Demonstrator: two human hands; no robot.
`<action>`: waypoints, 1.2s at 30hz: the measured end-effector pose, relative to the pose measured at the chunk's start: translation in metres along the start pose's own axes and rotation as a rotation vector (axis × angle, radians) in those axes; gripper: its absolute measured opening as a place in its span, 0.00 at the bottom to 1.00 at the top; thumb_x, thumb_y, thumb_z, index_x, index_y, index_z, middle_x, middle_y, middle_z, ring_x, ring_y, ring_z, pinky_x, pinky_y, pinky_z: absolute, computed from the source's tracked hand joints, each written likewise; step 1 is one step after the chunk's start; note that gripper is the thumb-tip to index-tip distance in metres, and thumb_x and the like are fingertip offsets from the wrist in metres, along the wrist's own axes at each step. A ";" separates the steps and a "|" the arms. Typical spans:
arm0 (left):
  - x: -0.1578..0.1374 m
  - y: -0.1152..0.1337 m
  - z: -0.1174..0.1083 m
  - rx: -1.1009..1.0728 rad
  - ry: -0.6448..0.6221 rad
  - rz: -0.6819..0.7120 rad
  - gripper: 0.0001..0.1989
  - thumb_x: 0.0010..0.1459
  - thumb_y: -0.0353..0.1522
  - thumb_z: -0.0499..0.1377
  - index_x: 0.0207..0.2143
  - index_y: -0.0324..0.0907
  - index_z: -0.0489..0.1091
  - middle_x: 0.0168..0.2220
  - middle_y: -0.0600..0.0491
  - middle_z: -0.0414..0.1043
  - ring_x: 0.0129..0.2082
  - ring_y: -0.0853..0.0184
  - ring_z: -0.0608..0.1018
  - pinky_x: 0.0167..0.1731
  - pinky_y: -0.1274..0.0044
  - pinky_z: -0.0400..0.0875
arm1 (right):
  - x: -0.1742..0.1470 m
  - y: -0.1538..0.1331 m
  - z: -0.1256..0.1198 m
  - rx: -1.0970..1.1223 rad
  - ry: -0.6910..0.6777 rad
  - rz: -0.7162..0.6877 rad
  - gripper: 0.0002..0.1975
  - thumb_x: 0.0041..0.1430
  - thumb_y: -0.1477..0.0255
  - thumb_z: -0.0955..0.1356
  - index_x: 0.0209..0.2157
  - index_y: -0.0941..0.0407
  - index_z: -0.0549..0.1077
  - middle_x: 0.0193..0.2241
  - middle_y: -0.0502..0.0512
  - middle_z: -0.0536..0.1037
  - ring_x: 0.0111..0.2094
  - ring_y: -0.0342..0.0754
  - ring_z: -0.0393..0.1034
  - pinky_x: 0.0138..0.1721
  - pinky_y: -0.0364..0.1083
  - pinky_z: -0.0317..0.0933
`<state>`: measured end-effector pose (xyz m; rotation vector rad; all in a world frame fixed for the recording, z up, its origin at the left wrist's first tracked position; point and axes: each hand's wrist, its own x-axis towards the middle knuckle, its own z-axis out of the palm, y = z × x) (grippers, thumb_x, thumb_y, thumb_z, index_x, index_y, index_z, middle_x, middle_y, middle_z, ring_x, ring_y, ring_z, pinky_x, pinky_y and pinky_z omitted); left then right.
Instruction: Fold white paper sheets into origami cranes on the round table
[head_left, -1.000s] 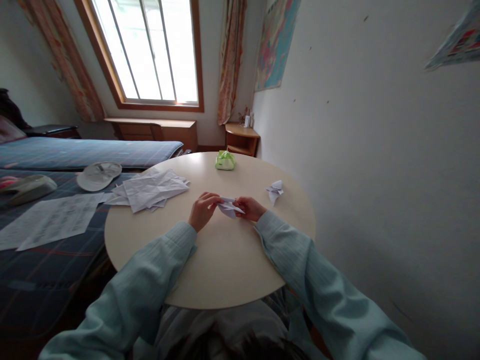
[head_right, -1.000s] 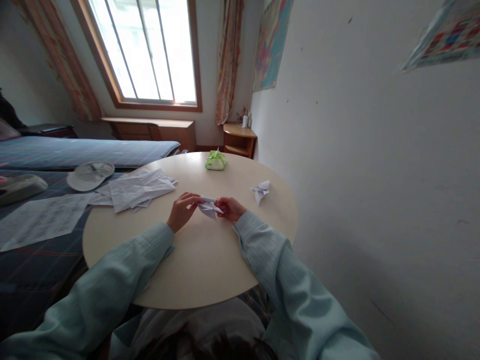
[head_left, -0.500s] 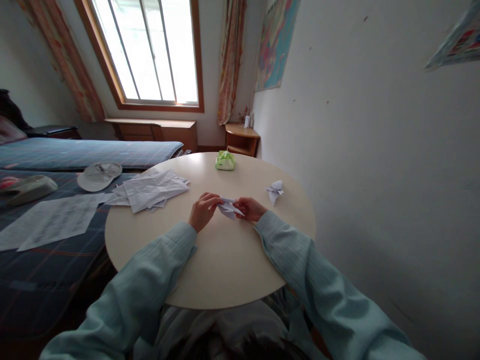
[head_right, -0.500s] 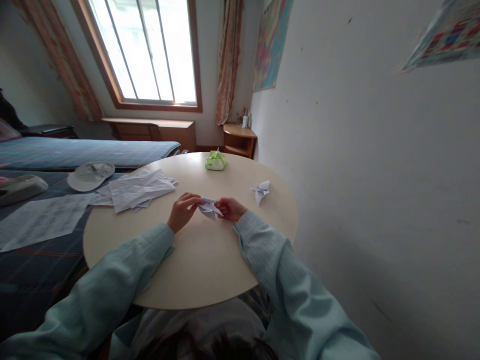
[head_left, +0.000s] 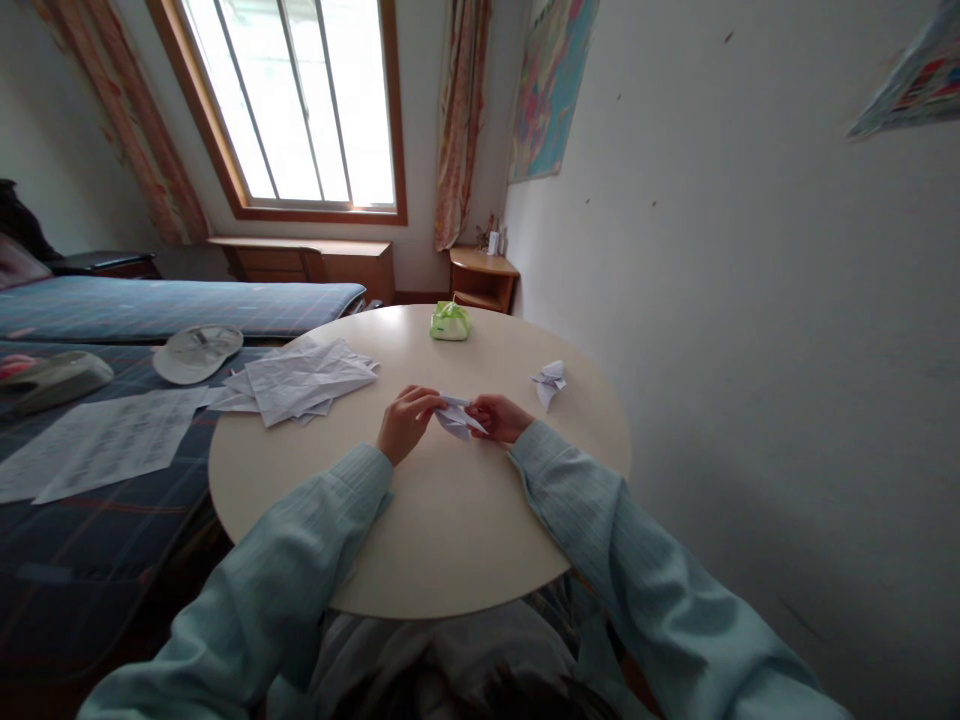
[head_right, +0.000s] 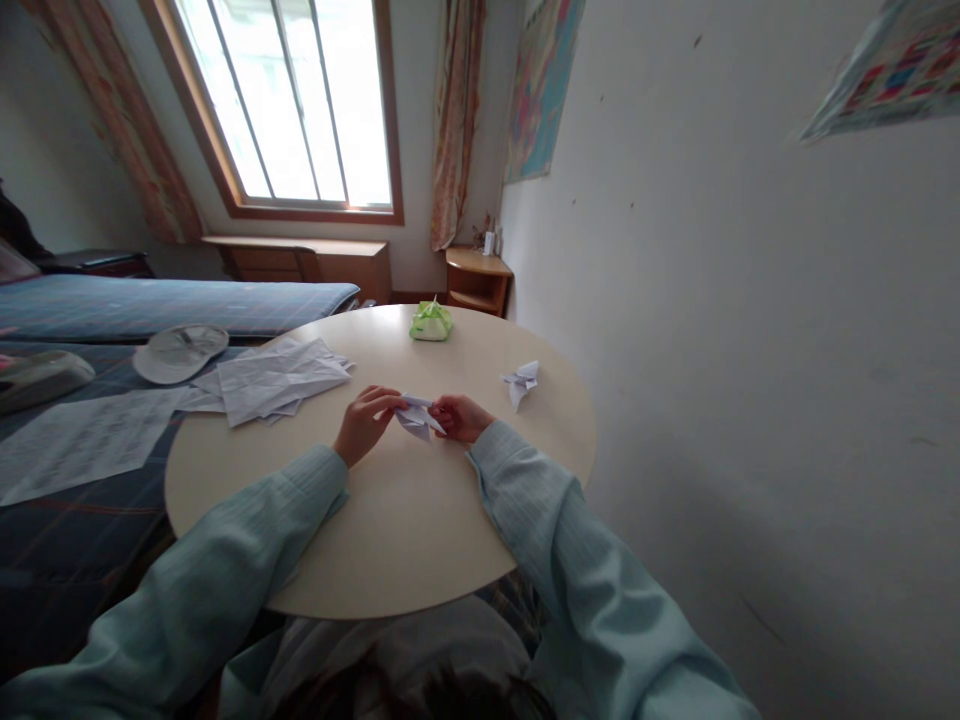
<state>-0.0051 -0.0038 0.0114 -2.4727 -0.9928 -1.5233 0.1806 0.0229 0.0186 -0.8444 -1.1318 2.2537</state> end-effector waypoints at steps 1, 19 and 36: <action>0.000 0.000 0.000 -0.001 -0.001 -0.003 0.08 0.52 0.25 0.53 0.27 0.42 0.71 0.29 0.53 0.72 0.31 0.69 0.70 0.32 0.77 0.67 | 0.000 0.000 0.000 0.001 -0.002 0.001 0.10 0.49 0.77 0.56 0.16 0.57 0.53 0.10 0.42 0.46 0.12 0.35 0.39 0.15 0.35 0.48; 0.000 0.000 0.001 -0.005 0.006 0.010 0.08 0.51 0.24 0.54 0.26 0.42 0.71 0.29 0.53 0.72 0.32 0.70 0.70 0.33 0.77 0.67 | 0.000 -0.001 -0.002 0.036 -0.040 0.040 0.11 0.50 0.77 0.55 0.17 0.56 0.50 0.11 0.42 0.45 0.12 0.36 0.38 0.14 0.35 0.47; -0.001 0.001 0.001 0.004 0.017 0.023 0.09 0.52 0.25 0.52 0.27 0.42 0.71 0.38 0.52 0.72 0.35 0.71 0.71 0.36 0.76 0.68 | -0.001 -0.003 -0.002 0.082 -0.078 0.112 0.10 0.50 0.76 0.55 0.17 0.56 0.48 0.11 0.42 0.44 0.12 0.36 0.37 0.13 0.35 0.44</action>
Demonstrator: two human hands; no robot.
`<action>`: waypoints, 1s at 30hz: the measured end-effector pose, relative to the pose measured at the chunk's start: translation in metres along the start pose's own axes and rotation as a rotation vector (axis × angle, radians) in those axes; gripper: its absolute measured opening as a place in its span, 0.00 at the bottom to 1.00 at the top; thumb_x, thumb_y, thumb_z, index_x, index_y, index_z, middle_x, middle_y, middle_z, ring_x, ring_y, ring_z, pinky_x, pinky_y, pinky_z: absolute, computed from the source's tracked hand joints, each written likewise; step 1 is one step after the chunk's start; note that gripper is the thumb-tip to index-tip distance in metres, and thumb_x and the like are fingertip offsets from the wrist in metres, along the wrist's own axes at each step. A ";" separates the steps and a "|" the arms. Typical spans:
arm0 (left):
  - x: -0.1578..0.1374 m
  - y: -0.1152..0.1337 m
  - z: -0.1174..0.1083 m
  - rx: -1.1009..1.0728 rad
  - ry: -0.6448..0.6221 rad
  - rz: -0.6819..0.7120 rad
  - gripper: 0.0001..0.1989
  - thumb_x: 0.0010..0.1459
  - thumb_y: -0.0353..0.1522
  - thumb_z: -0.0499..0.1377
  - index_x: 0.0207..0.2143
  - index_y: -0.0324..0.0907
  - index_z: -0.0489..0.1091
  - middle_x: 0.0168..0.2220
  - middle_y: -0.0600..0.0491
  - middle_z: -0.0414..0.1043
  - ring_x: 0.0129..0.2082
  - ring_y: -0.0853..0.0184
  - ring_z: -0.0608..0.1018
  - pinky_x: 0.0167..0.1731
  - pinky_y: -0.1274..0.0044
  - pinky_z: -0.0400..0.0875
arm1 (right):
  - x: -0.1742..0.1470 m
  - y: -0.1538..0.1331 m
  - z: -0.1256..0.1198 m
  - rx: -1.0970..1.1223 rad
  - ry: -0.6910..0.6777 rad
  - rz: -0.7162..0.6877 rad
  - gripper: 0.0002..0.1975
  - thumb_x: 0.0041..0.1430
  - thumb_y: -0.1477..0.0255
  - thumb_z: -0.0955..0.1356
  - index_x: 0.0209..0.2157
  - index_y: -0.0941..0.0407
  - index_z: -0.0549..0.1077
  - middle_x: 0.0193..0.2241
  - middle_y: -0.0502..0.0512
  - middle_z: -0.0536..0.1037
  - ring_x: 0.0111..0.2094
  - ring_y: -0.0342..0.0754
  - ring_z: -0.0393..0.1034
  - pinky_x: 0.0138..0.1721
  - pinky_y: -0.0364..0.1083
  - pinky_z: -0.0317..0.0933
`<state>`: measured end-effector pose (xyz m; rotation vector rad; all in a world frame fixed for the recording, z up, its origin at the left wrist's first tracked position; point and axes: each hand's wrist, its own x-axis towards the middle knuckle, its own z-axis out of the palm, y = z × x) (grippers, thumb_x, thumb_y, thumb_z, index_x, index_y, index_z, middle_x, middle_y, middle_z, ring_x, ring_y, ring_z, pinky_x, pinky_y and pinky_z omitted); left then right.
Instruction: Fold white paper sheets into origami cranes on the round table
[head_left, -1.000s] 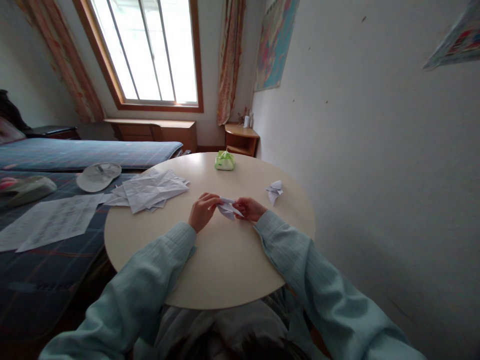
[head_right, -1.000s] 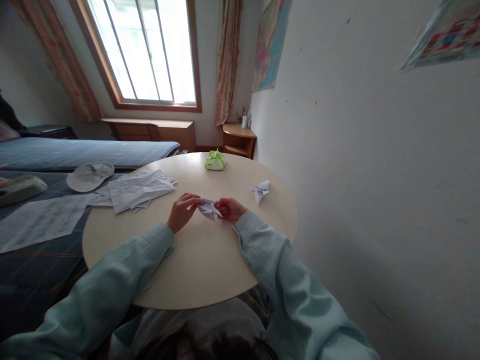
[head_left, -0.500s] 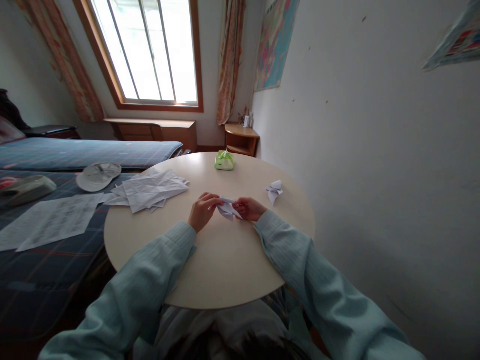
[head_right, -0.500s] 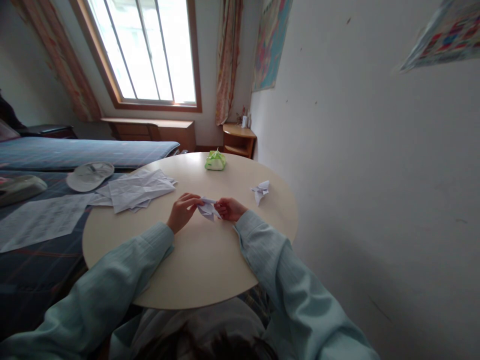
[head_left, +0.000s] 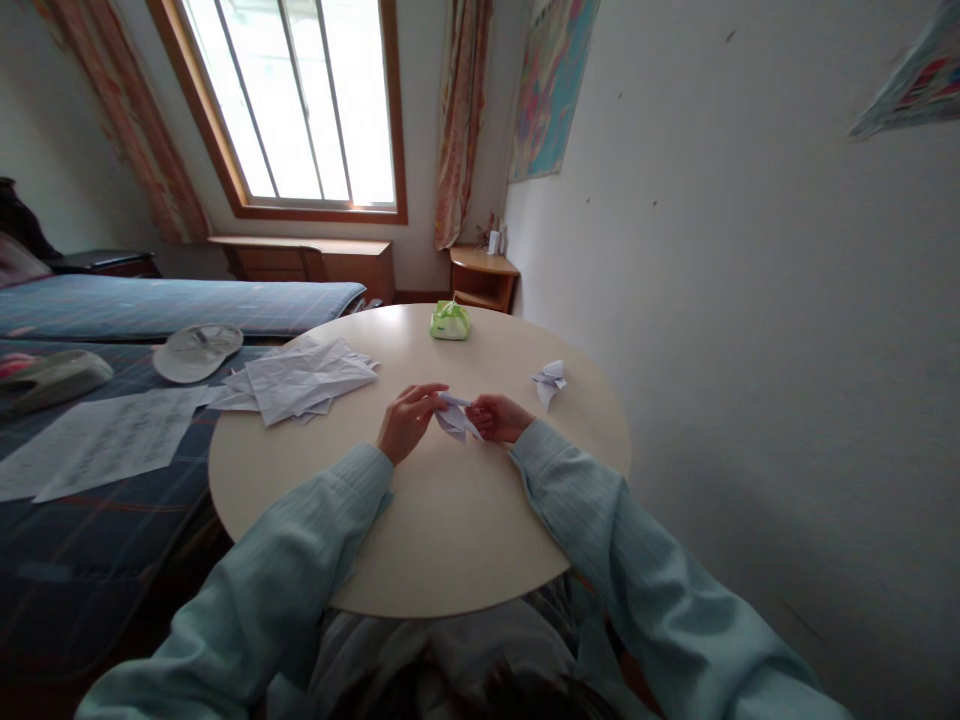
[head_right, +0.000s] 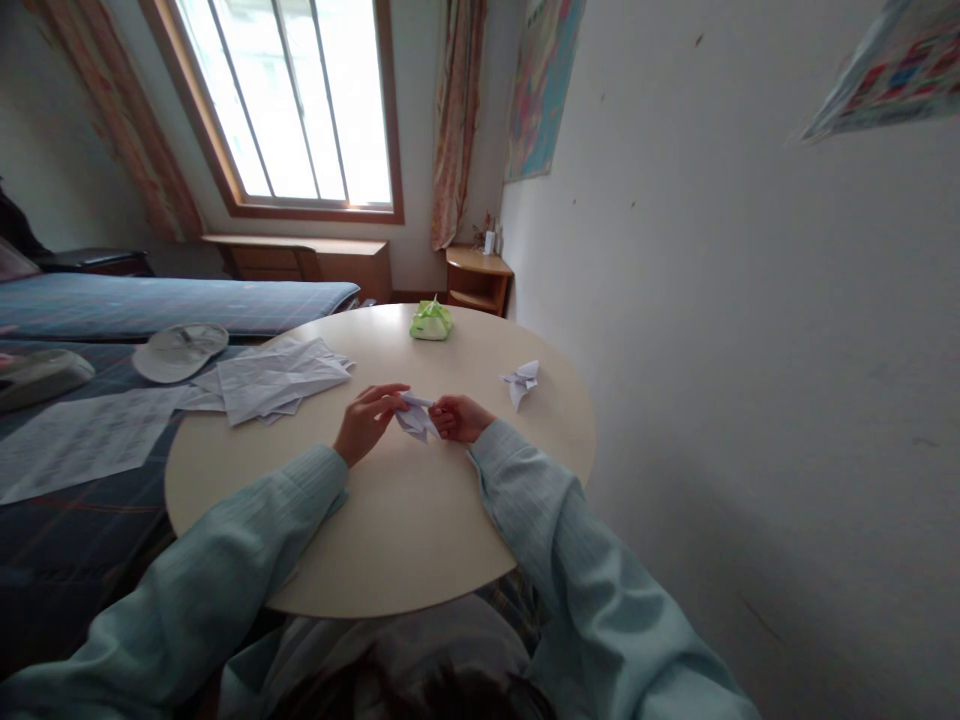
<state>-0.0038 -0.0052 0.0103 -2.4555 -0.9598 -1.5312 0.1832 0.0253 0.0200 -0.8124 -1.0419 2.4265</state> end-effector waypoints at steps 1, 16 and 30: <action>0.000 0.000 0.000 0.006 -0.013 0.007 0.09 0.52 0.25 0.52 0.27 0.42 0.71 0.39 0.52 0.72 0.35 0.70 0.71 0.37 0.76 0.68 | 0.000 0.000 0.000 0.003 -0.002 0.008 0.10 0.50 0.76 0.55 0.18 0.56 0.48 0.11 0.42 0.43 0.12 0.36 0.37 0.13 0.35 0.44; 0.000 -0.002 -0.001 0.043 -0.103 0.042 0.11 0.55 0.27 0.50 0.33 0.44 0.72 0.37 0.53 0.72 0.35 0.70 0.70 0.36 0.77 0.68 | 0.001 0.001 0.000 -0.016 0.066 -0.090 0.10 0.48 0.77 0.55 0.17 0.56 0.48 0.10 0.42 0.45 0.11 0.36 0.38 0.13 0.36 0.42; -0.001 -0.012 0.008 -0.325 0.009 -0.503 0.07 0.46 0.29 0.57 0.29 0.40 0.73 0.35 0.49 0.73 0.33 0.67 0.72 0.29 0.77 0.66 | 0.004 -0.002 0.001 0.018 0.515 -0.489 0.04 0.44 0.71 0.62 0.22 0.57 0.64 0.17 0.45 0.66 0.19 0.36 0.58 0.20 0.37 0.50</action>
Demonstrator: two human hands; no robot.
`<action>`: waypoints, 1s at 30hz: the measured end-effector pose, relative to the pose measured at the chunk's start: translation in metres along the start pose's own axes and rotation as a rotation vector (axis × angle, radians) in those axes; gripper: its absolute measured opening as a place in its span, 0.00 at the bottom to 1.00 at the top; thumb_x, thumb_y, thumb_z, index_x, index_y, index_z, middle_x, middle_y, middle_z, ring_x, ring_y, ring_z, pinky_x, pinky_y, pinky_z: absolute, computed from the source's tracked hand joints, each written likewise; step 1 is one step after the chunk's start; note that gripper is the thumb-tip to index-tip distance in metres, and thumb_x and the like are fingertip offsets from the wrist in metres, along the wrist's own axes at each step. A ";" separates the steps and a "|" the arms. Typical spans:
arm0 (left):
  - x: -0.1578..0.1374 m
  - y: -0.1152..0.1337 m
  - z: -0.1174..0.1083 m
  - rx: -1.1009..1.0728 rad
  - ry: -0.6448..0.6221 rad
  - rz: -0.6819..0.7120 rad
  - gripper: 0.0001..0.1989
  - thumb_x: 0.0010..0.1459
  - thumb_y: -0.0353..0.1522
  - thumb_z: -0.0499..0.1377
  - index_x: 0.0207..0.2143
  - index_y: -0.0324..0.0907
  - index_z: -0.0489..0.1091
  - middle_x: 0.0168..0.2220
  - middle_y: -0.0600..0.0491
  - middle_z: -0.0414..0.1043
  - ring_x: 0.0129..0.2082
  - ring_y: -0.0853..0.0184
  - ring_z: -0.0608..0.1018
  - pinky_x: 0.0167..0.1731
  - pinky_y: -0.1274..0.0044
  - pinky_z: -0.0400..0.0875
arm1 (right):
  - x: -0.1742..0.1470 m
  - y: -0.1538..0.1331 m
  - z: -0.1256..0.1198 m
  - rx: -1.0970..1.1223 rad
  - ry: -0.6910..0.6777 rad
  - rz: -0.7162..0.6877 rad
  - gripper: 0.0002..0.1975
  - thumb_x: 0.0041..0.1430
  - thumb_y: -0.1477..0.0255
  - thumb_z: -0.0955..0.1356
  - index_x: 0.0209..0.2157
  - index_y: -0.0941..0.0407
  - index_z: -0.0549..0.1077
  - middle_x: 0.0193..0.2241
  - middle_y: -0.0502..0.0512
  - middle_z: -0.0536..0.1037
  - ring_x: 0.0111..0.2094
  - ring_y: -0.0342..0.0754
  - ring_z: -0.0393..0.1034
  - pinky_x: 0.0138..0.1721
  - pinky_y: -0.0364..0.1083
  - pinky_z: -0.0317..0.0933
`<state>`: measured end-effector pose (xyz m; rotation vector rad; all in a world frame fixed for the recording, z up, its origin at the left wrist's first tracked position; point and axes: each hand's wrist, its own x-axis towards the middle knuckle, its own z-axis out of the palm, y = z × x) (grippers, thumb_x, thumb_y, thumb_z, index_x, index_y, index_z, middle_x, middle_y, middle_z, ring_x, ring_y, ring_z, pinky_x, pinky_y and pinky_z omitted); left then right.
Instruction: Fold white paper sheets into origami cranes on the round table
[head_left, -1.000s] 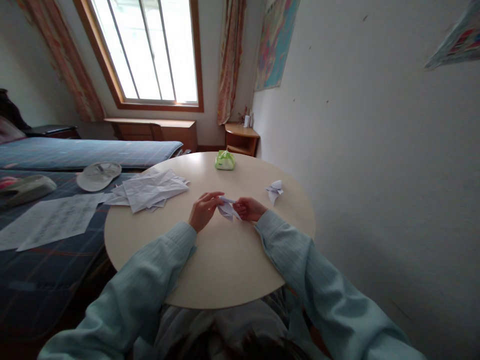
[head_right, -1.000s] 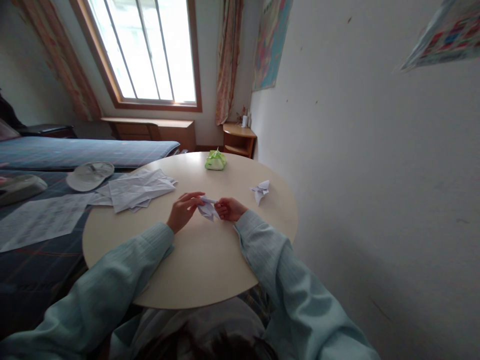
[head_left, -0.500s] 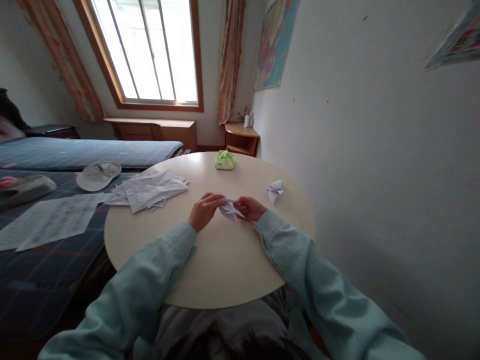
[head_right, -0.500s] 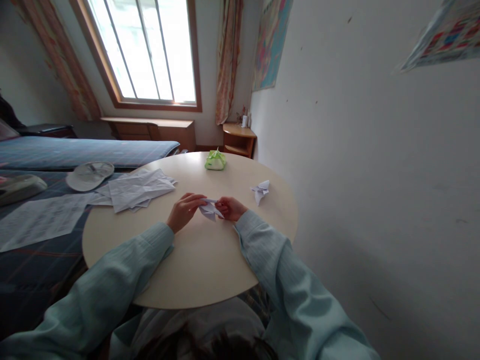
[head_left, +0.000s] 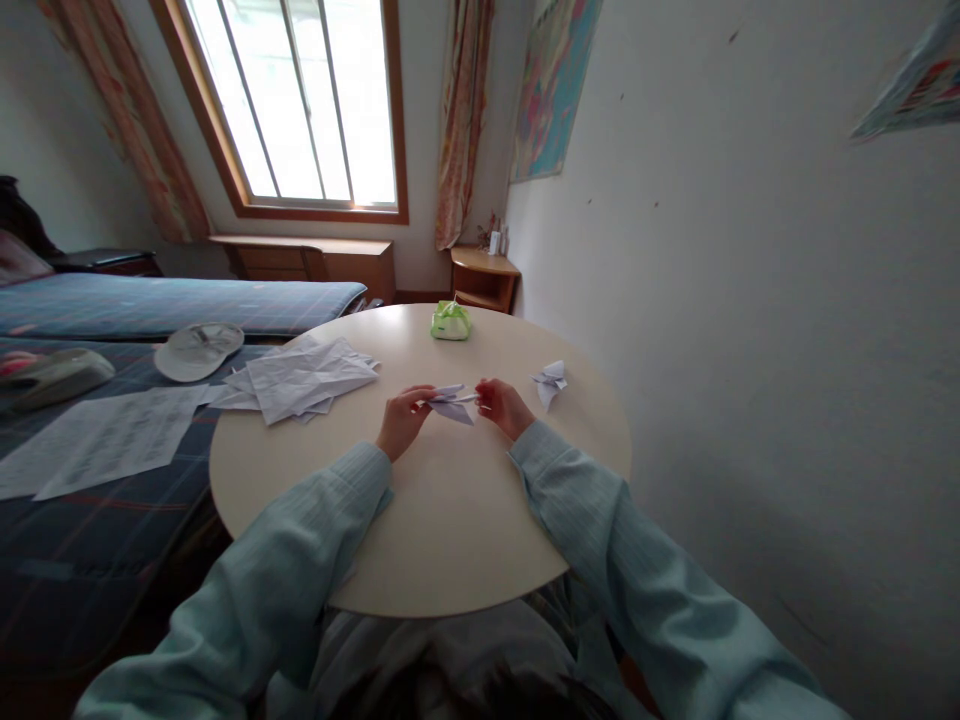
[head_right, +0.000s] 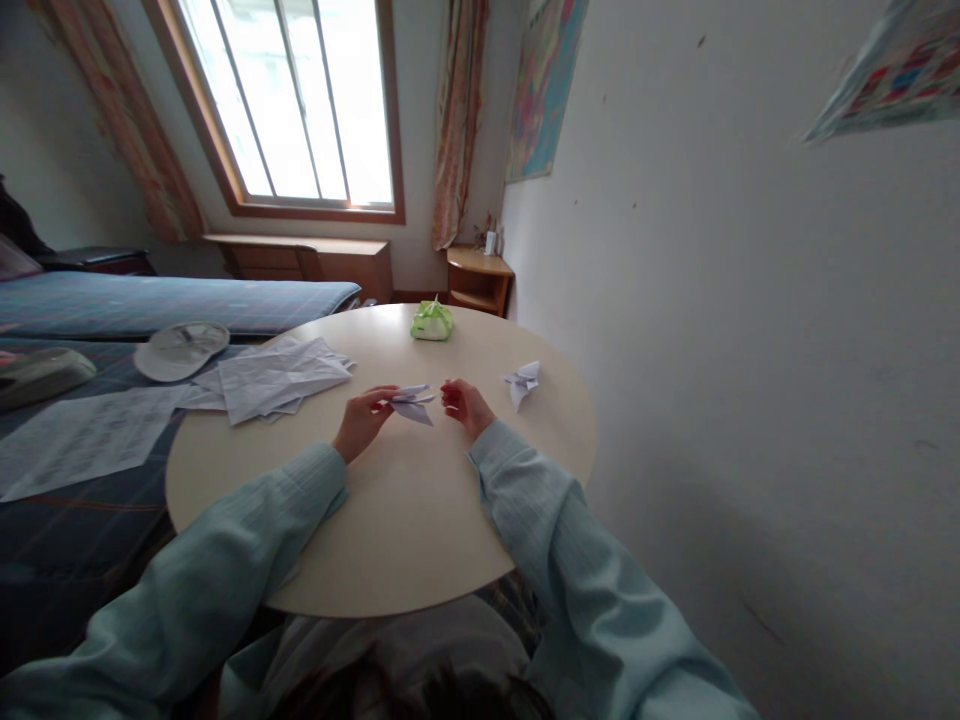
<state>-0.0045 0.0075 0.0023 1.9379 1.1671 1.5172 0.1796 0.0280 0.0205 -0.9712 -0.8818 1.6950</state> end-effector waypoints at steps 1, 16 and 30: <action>0.001 -0.001 0.000 -0.067 -0.002 -0.107 0.08 0.44 0.31 0.58 0.29 0.39 0.73 0.34 0.49 0.73 0.33 0.66 0.72 0.29 0.77 0.65 | 0.000 0.000 0.000 -0.002 0.032 -0.051 0.03 0.43 0.71 0.62 0.22 0.57 0.65 0.18 0.45 0.67 0.21 0.36 0.60 0.22 0.37 0.51; -0.002 0.013 -0.005 -0.429 -0.227 -0.561 0.17 0.34 0.37 0.64 0.29 0.38 0.72 0.27 0.53 0.73 0.27 0.71 0.69 0.28 0.80 0.57 | 0.007 0.012 0.003 -0.466 -0.004 -0.506 0.12 0.35 0.66 0.71 0.21 0.58 0.66 0.19 0.46 0.69 0.23 0.38 0.61 0.27 0.41 0.56; -0.001 0.016 -0.004 -0.457 -0.194 -0.551 0.19 0.31 0.36 0.65 0.29 0.36 0.71 0.23 0.53 0.72 0.26 0.70 0.70 0.29 0.79 0.58 | -0.007 0.011 0.008 -0.885 0.040 -0.970 0.07 0.48 0.68 0.65 0.21 0.56 0.66 0.27 0.53 0.71 0.27 0.42 0.65 0.27 0.42 0.61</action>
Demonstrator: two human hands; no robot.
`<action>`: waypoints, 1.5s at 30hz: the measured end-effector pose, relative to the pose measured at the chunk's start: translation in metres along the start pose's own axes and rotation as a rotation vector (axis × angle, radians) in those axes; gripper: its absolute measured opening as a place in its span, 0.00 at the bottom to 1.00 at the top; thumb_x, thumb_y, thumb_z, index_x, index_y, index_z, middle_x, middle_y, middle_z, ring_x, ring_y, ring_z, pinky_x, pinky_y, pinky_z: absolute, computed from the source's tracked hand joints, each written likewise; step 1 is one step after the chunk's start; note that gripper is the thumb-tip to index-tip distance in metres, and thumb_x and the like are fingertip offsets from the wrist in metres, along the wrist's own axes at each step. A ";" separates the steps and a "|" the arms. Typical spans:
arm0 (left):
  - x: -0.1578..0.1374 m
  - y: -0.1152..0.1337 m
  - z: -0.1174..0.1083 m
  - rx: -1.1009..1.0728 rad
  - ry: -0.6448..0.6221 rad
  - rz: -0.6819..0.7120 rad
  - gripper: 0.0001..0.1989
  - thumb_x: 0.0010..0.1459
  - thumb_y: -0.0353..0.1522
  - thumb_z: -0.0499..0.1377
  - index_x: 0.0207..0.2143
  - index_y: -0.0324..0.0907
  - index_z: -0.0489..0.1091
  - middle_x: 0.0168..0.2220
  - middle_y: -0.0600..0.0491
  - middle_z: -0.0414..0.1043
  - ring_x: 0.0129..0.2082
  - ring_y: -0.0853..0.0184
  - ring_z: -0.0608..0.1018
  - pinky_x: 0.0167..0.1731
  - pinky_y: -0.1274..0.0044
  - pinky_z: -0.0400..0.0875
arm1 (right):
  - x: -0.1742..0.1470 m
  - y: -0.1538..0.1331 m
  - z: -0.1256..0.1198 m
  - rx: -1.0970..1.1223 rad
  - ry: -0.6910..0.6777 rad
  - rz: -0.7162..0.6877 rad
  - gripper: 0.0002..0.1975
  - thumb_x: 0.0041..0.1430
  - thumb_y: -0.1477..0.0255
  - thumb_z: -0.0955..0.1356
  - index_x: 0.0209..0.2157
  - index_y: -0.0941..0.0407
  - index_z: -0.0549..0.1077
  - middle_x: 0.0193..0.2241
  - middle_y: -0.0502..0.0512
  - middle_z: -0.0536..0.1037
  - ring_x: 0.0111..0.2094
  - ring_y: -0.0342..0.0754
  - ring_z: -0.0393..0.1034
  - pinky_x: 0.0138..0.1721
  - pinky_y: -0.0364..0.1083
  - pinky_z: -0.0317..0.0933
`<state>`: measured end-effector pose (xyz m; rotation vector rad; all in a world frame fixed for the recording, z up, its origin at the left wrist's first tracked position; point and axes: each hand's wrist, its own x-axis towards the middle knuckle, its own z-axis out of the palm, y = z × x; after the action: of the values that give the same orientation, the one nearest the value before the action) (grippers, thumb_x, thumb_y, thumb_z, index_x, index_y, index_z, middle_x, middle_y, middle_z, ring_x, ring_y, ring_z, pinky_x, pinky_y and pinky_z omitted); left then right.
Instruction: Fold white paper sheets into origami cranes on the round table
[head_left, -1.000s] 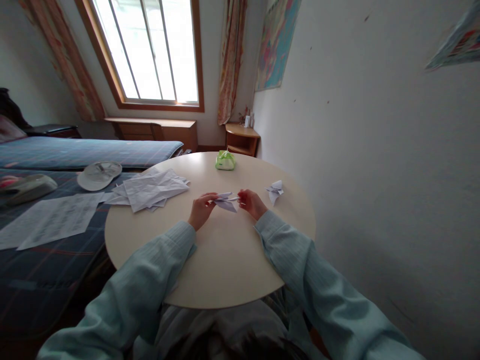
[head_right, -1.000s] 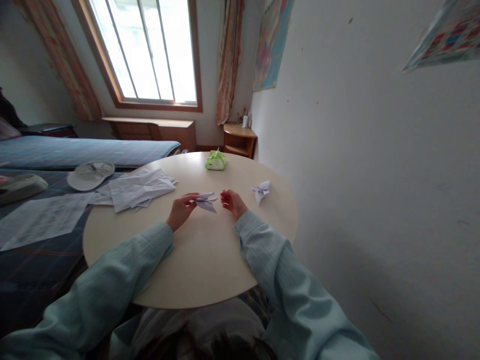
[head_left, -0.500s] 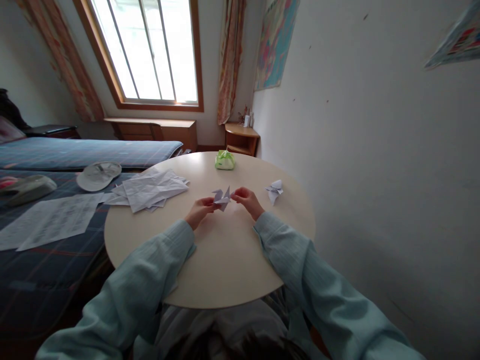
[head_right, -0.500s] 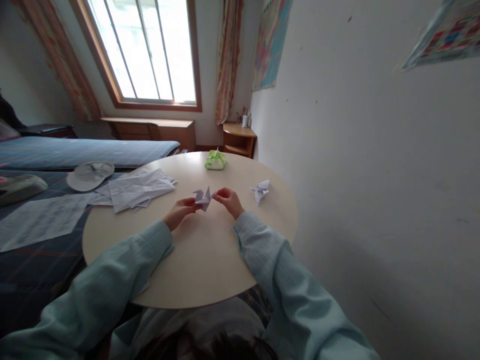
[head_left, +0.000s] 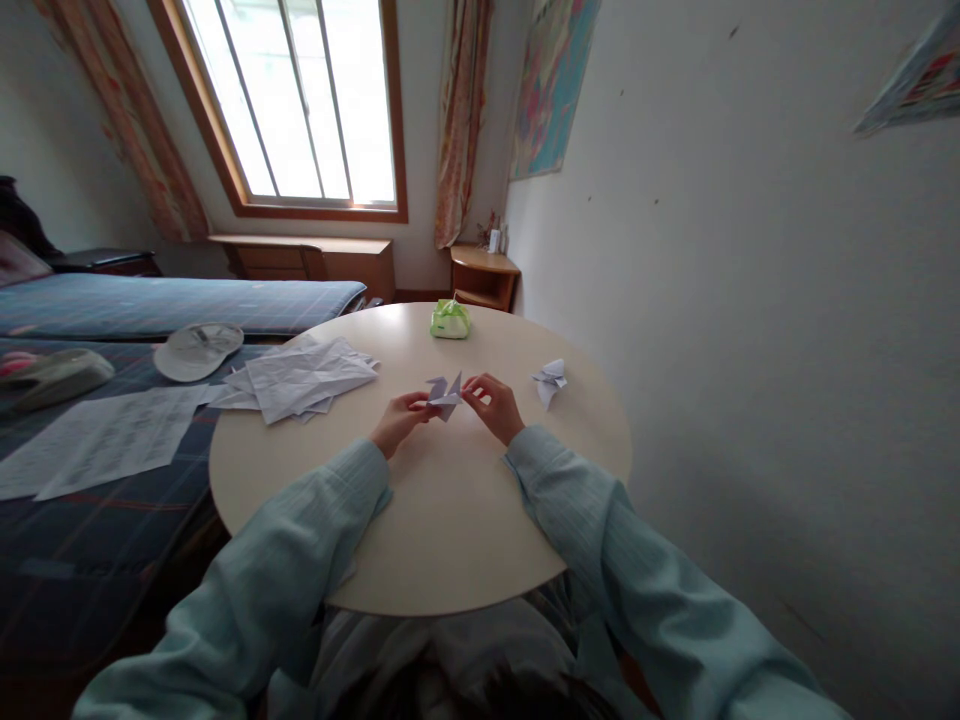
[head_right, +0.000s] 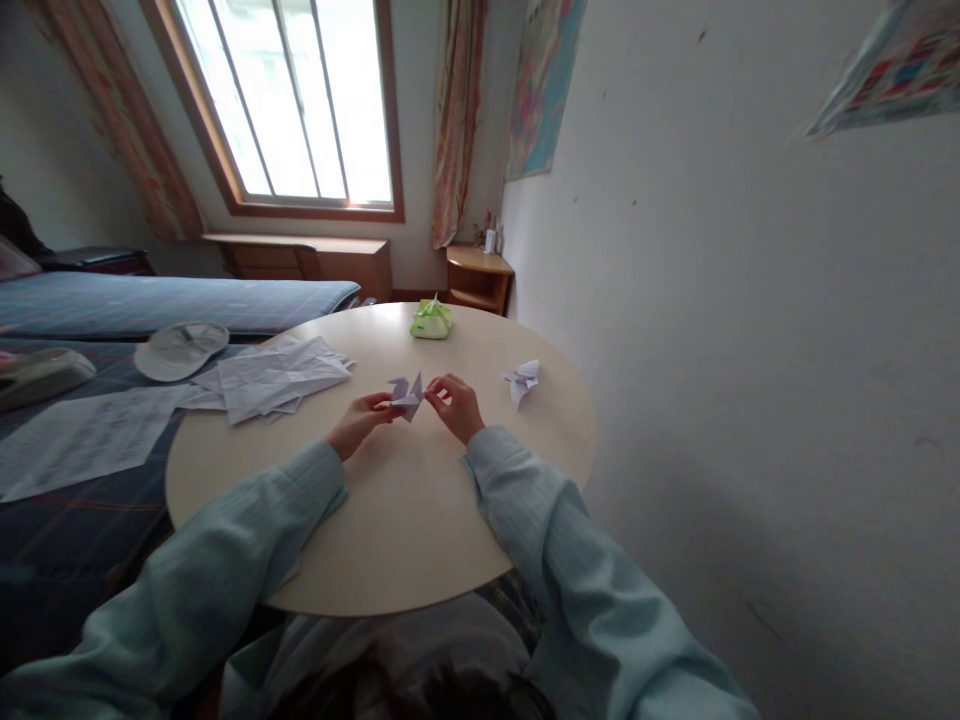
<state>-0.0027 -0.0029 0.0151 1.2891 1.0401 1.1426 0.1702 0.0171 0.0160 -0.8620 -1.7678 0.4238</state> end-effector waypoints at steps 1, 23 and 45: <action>0.000 0.000 0.000 0.002 -0.009 -0.006 0.19 0.32 0.36 0.65 0.29 0.37 0.71 0.24 0.53 0.72 0.27 0.70 0.70 0.29 0.79 0.58 | 0.000 -0.001 0.000 -0.005 0.004 -0.018 0.07 0.49 0.69 0.65 0.21 0.56 0.66 0.27 0.53 0.72 0.28 0.42 0.65 0.27 0.42 0.61; 0.005 -0.004 -0.004 -0.342 -0.193 -0.304 0.08 0.42 0.25 0.62 0.30 0.37 0.72 0.30 0.51 0.72 0.27 0.75 0.71 0.31 0.83 0.66 | -0.004 -0.013 -0.003 0.022 0.057 0.031 0.09 0.49 0.69 0.63 0.19 0.56 0.62 0.25 0.52 0.71 0.26 0.42 0.64 0.30 0.43 0.59; 0.005 -0.008 0.002 0.093 0.036 0.203 0.20 0.36 0.40 0.63 0.32 0.38 0.73 0.34 0.49 0.74 0.32 0.65 0.74 0.36 0.73 0.66 | 0.004 0.007 0.003 0.464 0.086 0.522 0.08 0.37 0.69 0.65 0.14 0.58 0.64 0.13 0.46 0.66 0.17 0.39 0.59 0.22 0.41 0.54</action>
<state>0.0004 0.0018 0.0070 1.4786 1.0165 1.2862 0.1694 0.0248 0.0129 -0.9750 -1.2698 1.0733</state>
